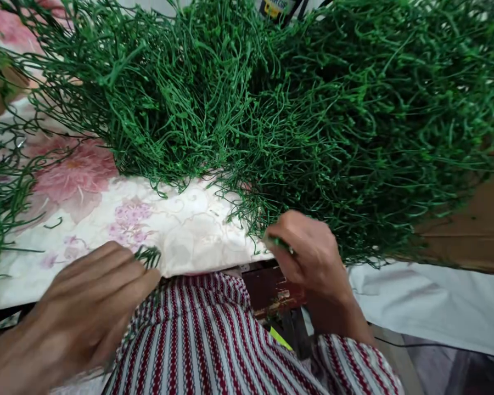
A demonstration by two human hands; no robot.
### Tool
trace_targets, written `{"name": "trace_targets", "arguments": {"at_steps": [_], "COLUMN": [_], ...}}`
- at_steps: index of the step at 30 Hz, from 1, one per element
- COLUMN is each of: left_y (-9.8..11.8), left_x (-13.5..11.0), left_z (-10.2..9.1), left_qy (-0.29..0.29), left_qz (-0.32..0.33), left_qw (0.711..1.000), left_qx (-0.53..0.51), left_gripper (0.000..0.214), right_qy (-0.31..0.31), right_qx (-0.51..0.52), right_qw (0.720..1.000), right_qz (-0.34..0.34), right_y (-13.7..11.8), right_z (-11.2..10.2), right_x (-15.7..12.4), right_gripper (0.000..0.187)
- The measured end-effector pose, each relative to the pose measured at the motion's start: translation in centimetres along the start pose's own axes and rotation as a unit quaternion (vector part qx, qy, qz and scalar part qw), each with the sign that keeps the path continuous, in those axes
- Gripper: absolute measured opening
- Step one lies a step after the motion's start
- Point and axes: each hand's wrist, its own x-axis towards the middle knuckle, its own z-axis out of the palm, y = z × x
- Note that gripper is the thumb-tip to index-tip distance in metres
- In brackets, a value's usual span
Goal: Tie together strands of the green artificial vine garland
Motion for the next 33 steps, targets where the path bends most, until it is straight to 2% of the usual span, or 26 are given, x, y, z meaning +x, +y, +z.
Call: {"name": "trace_targets", "arguments": {"at_steps": [2, 4, 7, 9, 11, 13, 16, 18, 20, 21, 22, 23, 24, 25, 27, 29, 31, 33], "left_y": [-0.2, 0.1, 0.7, 1.0, 1.0, 1.0, 0.9, 0.7, 0.7, 0.8, 0.9, 1.0, 1.2, 1.5, 1.8, 1.7, 1.1, 0.0], "left_x": [1.1, 2.0, 2.3, 1.9, 1.1, 0.4, -0.3, -0.4, -0.1, 0.1, 0.4, 0.7, 1.0, 1.2, 1.5, 1.5, 1.0, 0.1], "left_z": [0.9, 1.7, 2.5, 2.7, 2.5, 1.9, 0.5, -0.5, -1.1, -1.2, -1.3, -1.3, -1.2, -1.1, -0.9, -0.8, -0.8, -0.8], "left_qy": [-0.043, -0.050, -0.051, -0.041, -0.007, 0.057, 0.155, 0.179, 0.186, 0.188, 0.188, 0.186, 0.181, 0.175, 0.175, 0.187, 0.198, 0.197], "left_qz": [0.017, 0.036, 0.063, 0.060, 0.032, -0.028, -0.133, -0.171, -0.190, -0.197, -0.204, -0.211, -0.216, -0.217, -0.212, -0.197, -0.175, -0.157], "left_qw": [0.998, 0.994, 0.990, 0.994, 0.999, 0.995, 0.956, 0.920, 0.889, 0.876, 0.866, 0.859, 0.856, 0.856, 0.856, 0.860, 0.875, 0.896], "left_qx": [0.053, 0.094, 0.115, 0.082, 0.010, -0.074, -0.212, -0.303, -0.373, -0.398, -0.416, -0.427, -0.433, -0.436, -0.437, -0.431, -0.406, -0.366], "left_gripper": [0.051, 0.048, 0.041, 0.040, 0.039, 0.035, 0.020, 0.014, 0.013, 0.011, 0.010, 0.010, 0.009, 0.010, 0.009, 0.009, 0.008, 0.008], "right_qy": [0.023, -0.011, -0.070, -0.083, -0.072, -0.034, 0.083, 0.177, 0.201, 0.170, 0.114, 0.055, -0.014, -0.046, -0.098, -0.114, -0.092, -0.053], "right_qx": [-0.170, -0.261, -0.292, -0.286, -0.267, -0.250, -0.241, -0.196, -0.072, 0.018, 0.124, 0.218, 0.275, 0.327, 0.428, 0.499, 0.509, 0.454], "right_qw": [0.982, 0.957, 0.943, 0.944, 0.953, 0.962, 0.963, 0.962, 0.976, 0.985, 0.986, 0.974, 0.960, 0.942, 0.896, 0.857, 0.855, 0.889], "right_qz": [0.078, 0.126, 0.146, 0.140, 0.121, 0.102, 0.083, 0.070, 0.036, 0.016, -0.005, -0.034, -0.047, -0.059, -0.070, -0.059, -0.020, 0.010], "right_y": [1.5, 2.6, 3.3, 3.3, 3.2, 3.1, 2.6, 1.5, -0.4, -1.6, -2.8, -4.0, -5.1, -6.1, -7.2, -7.5, -7.2, -6.5], "right_z": [0.8, 2.4, 4.1, 4.0, 3.1, 1.9, 0.8, 1.1, 2.1, 2.9, 3.8, 4.8, 5.8, 6.8, 8.5, 9.5, 9.6, 9.0], "right_x": [0.2, 0.4, 0.6, 0.6, 0.5, 0.3, 0.1, 0.4, 1.3, 2.0, 2.7, 3.5, 4.3, 5.0, 5.9, 6.2, 5.9, 5.5], "right_gripper": [0.007, 0.021, 0.043, 0.049, 0.058, 0.064, 0.050, 0.039, 0.035, 0.034, 0.033, 0.033, 0.035, 0.036, 0.031, 0.025, 0.020, 0.015]}}
